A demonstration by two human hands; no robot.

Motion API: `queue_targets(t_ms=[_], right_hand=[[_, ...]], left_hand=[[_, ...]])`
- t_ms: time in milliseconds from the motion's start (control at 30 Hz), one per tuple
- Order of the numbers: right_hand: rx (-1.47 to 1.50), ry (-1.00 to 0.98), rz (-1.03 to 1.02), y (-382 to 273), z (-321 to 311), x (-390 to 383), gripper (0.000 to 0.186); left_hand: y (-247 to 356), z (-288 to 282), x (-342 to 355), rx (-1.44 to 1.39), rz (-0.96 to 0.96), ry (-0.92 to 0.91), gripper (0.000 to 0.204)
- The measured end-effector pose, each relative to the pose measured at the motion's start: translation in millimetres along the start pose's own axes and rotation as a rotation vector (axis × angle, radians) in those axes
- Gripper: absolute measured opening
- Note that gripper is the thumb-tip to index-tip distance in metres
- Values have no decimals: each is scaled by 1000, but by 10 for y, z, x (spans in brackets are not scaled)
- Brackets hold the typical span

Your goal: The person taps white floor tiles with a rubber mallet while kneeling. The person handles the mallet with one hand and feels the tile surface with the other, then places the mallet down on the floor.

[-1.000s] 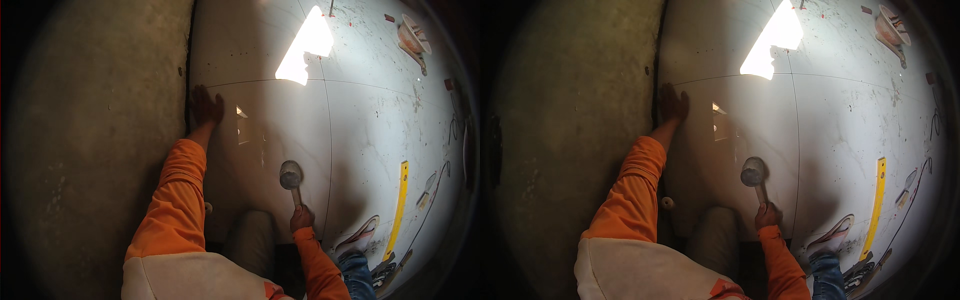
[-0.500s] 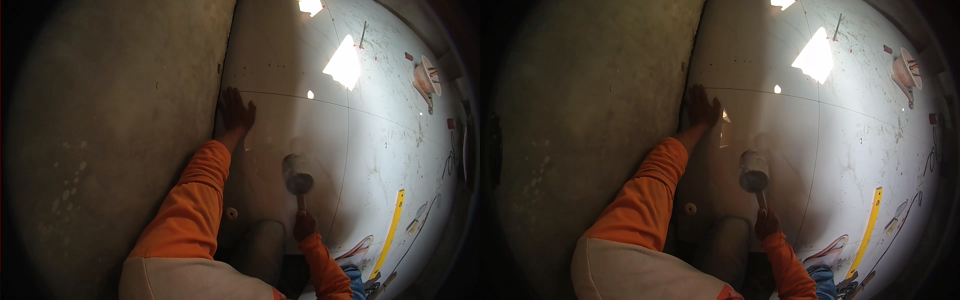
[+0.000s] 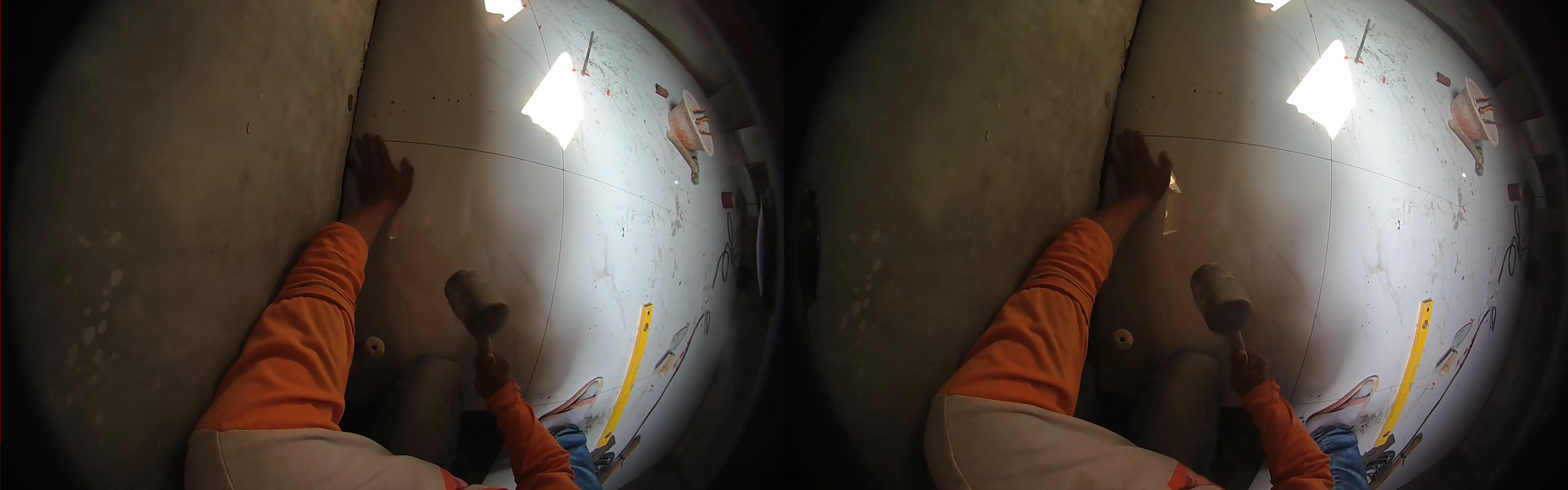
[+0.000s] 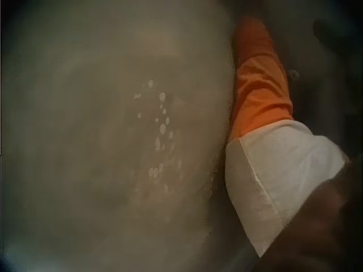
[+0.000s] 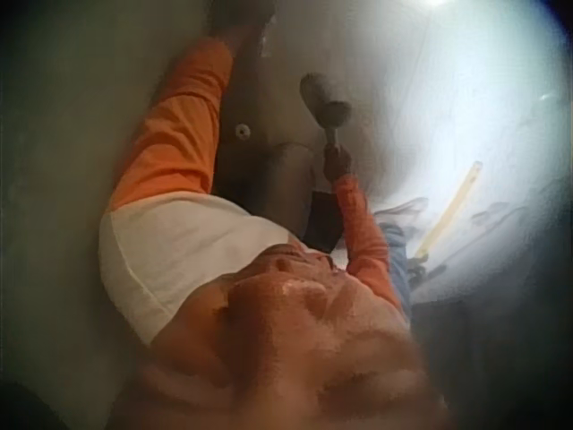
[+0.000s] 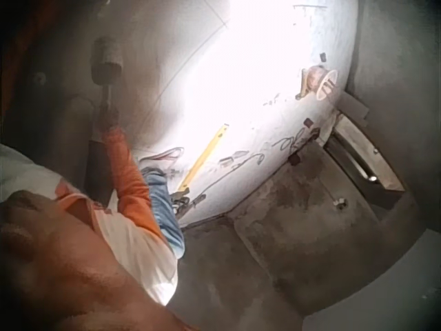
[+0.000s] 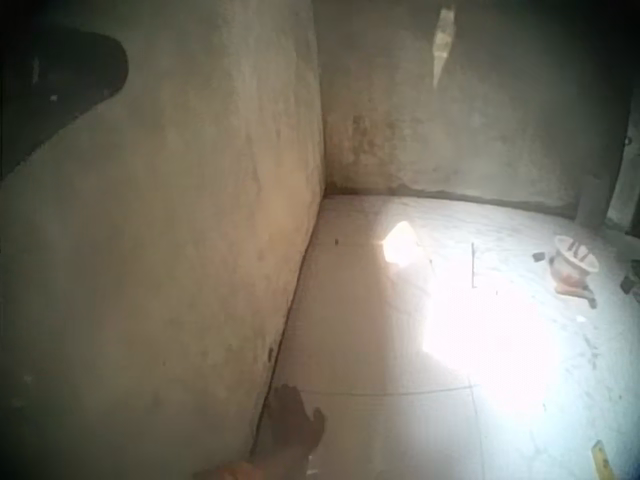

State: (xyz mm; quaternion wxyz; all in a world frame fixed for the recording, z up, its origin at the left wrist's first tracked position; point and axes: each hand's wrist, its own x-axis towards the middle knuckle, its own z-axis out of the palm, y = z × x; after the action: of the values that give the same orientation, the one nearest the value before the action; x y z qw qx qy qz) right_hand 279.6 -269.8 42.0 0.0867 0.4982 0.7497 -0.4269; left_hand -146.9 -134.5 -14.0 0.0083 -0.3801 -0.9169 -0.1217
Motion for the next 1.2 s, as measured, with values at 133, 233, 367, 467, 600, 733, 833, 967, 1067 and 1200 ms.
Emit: queue_targets(t_ms=[133, 233, 367, 467, 600, 733, 833, 967, 1067, 1200], right_hand=[[-118, 56, -120, 278, 125, -15, 38], [-109, -81, -131, 152, 25, -62, 36], [-25, 90, -177, -221, -93, -131, 36], [211, 0, -35, -258, -70, -112, 37], [-202, 653, -364, 40, 163, -116, 35], [15, 210, -165, 285, 320, -170, 30], [-244, 323, -321, 216, 243, -226, 26], [469, -7, 4, 41, 25, -302, 20], [3, 316, -224, 86, 88, -290, 24], [155, 6, -30, 384, 369, -191, 30]], left_hand=[[12, 19, -11, 27, 11, 43, 78], [19, 49, -19, 23, 22, 25, 79], [4, 57, -72, 20, 73, 88, 81], [-9, 45, -60, -25, 79, 65, 81], [49, 6, -45, -32, 72, 50, 81], [183, -16, -80, 58, 162, -61, 81], [246, -41, -162, 54, 211, -107, 82], [259, -71, -178, 63, 211, -65, 84], [260, -84, -162, 64, 208, -114, 84], [270, -66, -106, 76, 198, -102, 84]])
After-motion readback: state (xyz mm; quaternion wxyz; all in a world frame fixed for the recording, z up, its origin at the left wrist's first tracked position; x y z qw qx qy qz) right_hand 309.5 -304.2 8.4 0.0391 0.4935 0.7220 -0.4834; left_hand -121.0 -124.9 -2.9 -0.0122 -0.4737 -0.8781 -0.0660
